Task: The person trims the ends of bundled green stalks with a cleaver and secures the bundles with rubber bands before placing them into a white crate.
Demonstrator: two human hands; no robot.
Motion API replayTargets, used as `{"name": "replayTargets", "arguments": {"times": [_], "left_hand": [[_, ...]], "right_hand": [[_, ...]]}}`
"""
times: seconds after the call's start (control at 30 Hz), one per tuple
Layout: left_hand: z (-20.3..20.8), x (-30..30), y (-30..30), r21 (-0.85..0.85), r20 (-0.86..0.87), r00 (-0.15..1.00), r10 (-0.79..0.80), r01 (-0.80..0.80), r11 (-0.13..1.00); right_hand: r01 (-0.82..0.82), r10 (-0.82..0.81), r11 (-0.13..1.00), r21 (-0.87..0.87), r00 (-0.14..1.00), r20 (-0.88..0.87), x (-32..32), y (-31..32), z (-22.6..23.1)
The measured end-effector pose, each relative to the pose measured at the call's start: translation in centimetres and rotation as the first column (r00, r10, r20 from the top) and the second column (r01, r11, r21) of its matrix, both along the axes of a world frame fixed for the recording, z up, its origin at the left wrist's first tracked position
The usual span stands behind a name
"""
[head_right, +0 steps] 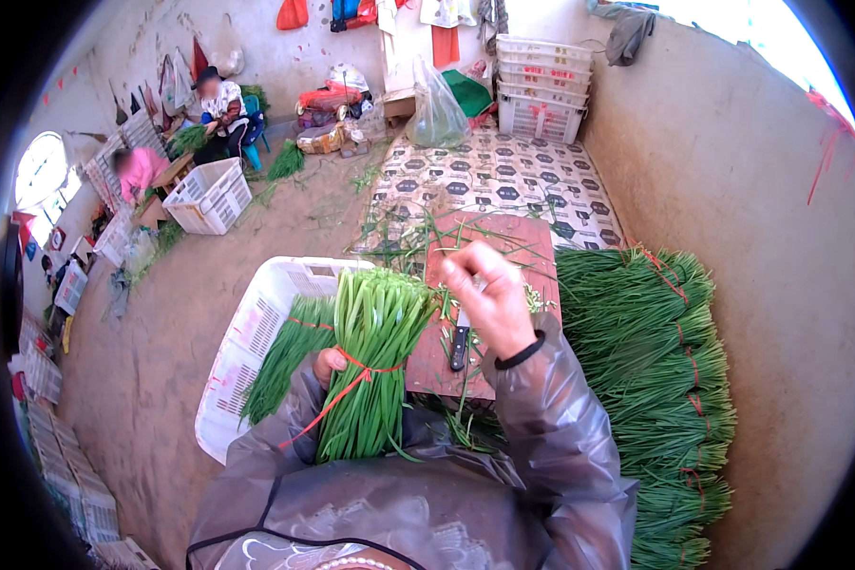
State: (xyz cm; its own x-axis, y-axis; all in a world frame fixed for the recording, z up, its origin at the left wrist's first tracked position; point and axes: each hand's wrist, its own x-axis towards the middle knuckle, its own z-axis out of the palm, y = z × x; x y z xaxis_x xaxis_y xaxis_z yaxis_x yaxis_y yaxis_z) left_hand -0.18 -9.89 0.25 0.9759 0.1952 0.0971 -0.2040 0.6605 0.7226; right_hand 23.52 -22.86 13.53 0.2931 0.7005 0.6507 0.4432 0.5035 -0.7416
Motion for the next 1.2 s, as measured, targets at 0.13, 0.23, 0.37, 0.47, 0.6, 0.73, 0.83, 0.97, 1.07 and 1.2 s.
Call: {"name": "replayTargets", "arguments": {"times": [0.13,0.23,0.37,0.47,0.6,0.73,0.83,0.97,1.07,1.2], "left_hand": [[-0.2,0.5,-0.4,-0.073,0.008,0.999,0.041,-0.04,0.997],[-0.2,0.5,0.0,-0.039,0.004,1.0,0.008,-0.008,0.999],[-0.2,1.3,-1.3,-0.091,0.049,0.987,0.156,-0.151,0.984],[1.1,1.6,-1.8,-0.053,0.015,0.987,0.159,-0.158,0.986],[-0.1,1.5,-1.0,-0.022,0.016,0.995,0.101,-0.101,0.995],[-0.2,1.7,-0.7,0.052,-0.055,0.995,0.082,-0.08,0.995],[0.6,2.2,-1.2,0.022,-0.066,0.992,0.107,-0.106,0.994],[1.1,2.2,-1.3,0.072,-0.123,0.982,0.14,-0.132,0.989],[0.1,2.4,-0.6,0.134,-0.153,0.973,0.171,-0.151,0.979],[-0.2,2.6,-0.5,0.091,-0.184,0.974,0.135,-0.12,0.989]], "right_hand": [[0.101,-0.088,0.995,-0.02,0.931,0.354,-2.1,-0.6,-1.2],[0.153,-0.157,0.987,0.04,0.92,0.359,-2.8,-0.7,-1.6],[0.194,-0.198,0.979,0.06,0.853,0.483,-4.8,-0.6,-0.7],[0.222,-0.219,0.973,0.064,0.798,0.562,-5.1,-0.5,-1.3],[0.23,-0.226,0.971,0.065,0.8,0.556,-5.4,-0.4,-1.8],[0.266,-0.245,0.964,0.026,0.837,0.489,-5.5,0.1,-2.8],[0.278,-0.241,0.96,-0.019,0.863,0.445,-5.2,0.5,-3.6],[0.282,-0.241,0.958,-0.05,0.888,0.392,-4.7,0.7,-4.6],[0.323,-0.26,0.942,-0.089,0.872,0.416,-4.4,0.7,-4.7],[0.336,-0.262,0.932,-0.134,0.883,0.39,-3.9,0.7,-5.4]]}}
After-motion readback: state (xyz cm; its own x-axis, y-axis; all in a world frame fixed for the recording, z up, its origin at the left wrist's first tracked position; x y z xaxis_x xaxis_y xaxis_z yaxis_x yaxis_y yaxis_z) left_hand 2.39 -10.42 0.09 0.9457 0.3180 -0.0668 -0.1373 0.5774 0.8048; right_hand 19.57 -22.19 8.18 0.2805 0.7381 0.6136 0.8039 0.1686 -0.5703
